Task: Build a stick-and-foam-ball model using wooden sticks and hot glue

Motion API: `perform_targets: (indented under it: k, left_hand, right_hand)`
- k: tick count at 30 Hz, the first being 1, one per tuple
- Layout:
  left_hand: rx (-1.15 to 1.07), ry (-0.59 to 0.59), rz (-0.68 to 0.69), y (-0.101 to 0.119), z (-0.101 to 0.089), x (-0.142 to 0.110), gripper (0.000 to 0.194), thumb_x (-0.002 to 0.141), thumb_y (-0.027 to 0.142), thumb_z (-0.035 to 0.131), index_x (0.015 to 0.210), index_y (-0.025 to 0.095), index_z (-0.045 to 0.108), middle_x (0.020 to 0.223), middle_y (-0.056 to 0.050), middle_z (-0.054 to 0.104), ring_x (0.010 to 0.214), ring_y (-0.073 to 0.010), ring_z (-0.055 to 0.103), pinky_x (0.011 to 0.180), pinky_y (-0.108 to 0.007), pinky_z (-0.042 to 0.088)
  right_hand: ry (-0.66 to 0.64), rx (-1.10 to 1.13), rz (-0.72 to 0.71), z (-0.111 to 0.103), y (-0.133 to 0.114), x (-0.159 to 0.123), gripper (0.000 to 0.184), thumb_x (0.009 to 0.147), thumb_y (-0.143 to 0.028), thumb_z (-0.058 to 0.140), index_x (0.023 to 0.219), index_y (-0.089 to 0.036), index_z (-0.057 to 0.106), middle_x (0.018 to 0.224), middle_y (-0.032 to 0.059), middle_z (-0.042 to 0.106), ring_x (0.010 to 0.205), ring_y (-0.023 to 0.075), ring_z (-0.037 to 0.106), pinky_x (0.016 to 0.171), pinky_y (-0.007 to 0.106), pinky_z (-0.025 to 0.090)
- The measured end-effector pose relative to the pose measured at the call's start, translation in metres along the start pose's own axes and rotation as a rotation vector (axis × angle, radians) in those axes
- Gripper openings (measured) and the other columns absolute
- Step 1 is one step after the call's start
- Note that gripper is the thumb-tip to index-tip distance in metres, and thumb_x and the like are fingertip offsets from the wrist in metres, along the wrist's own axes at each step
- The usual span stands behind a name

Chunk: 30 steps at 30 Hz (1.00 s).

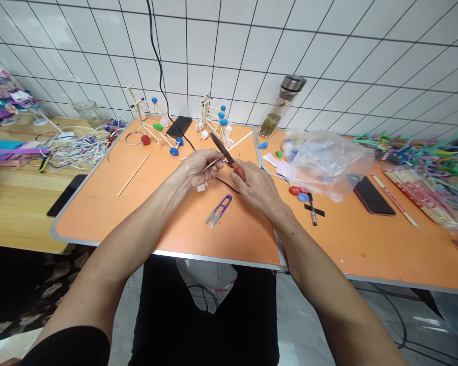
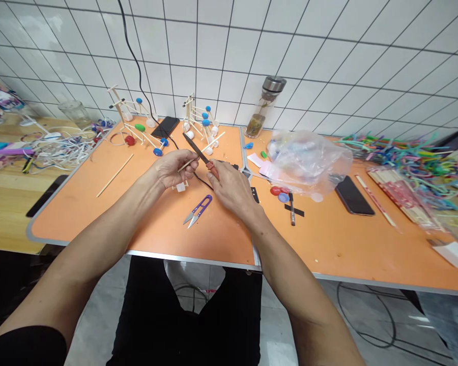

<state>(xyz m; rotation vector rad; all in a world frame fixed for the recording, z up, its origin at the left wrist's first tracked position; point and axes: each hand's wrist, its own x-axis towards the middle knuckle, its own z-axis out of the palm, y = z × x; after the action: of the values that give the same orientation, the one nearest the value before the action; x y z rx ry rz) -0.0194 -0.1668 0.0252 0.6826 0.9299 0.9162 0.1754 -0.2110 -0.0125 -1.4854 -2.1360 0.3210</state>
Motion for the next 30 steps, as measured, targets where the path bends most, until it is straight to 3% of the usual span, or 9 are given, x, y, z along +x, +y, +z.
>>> perform_targets:
  k: [19, 30]
  left_hand:
    - [0.021, 0.018, 0.054, -0.0032, 0.0011, 0.0007, 0.03, 0.096, 0.003, 0.06, 0.067, 0.012, 0.066, 0.055, -0.001, 0.059, 0.043, -0.004, 0.05, 0.043, -0.013, 0.035]
    - [0.033, 0.013, 0.04, -0.0035, 0.0022, -0.0004, 0.027, 0.094, 0.005, 0.062, 0.069, 0.013, 0.065, 0.055, 0.0, 0.059, 0.043, -0.0036, 0.049, 0.045, -0.012, 0.034]
  right_hand:
    - [-0.012, -0.009, 0.003, -0.0018, -0.0001, -0.0007, 0.045, 0.111, -0.038, 0.048, 0.149, -0.024, 0.066, 0.143, 0.0151, 0.076, 0.123, 0.0379, 0.073, 0.097, 0.052, 0.057]
    - [0.017, -0.006, 0.009, -0.0018, -0.0005, -0.0002, 0.036, 0.109, -0.033, 0.051, 0.136, -0.023, 0.072, 0.134, 0.0141, 0.081, 0.12, 0.0379, 0.073, 0.094, 0.05, 0.056]
